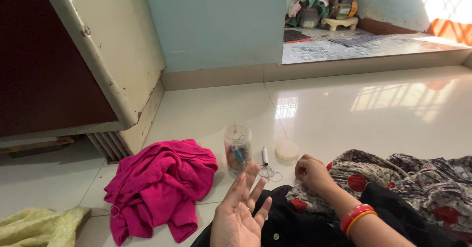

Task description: The person sits on the floor and sews a white button onto a black garment using a needle and thread. They repeatedly pass the needle through the button and fabric, pulling the thread to secure the button in place.

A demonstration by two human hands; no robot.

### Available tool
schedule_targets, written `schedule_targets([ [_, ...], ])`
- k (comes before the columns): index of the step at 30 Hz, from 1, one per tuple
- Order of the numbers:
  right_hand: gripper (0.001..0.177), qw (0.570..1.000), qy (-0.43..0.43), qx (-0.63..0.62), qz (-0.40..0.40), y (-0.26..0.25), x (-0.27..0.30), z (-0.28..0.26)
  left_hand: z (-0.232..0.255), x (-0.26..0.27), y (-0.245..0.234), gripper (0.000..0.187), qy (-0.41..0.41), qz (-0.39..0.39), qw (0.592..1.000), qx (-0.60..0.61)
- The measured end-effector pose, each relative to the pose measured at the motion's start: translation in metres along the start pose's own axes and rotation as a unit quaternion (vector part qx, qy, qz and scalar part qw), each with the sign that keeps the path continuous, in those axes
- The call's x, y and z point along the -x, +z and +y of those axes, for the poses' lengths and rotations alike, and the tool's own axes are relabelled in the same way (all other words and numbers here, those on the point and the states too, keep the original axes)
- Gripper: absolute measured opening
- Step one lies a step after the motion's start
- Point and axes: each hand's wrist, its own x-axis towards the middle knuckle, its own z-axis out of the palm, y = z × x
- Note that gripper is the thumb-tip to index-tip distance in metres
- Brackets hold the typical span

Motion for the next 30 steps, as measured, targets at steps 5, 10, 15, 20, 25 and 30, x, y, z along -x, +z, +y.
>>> schedule_targets([
  [5,0.011,0.999,0.008,-0.035,0.023,0.001,0.000,0.005,0.007,0.009,0.005,0.056,0.022,0.005,1.000,0.020],
  [10,0.037,0.992,0.075,-0.004,0.103,0.018,0.001,0.002,0.010,0.012,0.010,0.055,0.027,0.017,0.999,0.024],
  [15,0.017,0.989,0.082,0.030,0.119,0.039,-0.009,0.017,0.012,0.008,0.006,0.051,0.019,0.036,0.999,0.010],
  [20,0.006,0.992,0.063,0.005,0.106,0.034,-0.018,0.029,0.013,0.004,0.003,0.046,0.014,0.046,0.998,-0.041],
  [25,0.015,0.995,0.035,-0.012,0.089,0.023,-0.008,-0.006,0.014,0.006,0.004,0.042,0.019,0.060,0.997,-0.049],
  [30,0.022,0.993,-0.102,0.020,0.051,0.032,0.006,-0.067,0.017,0.008,0.006,0.041,0.042,0.066,0.996,-0.041],
])
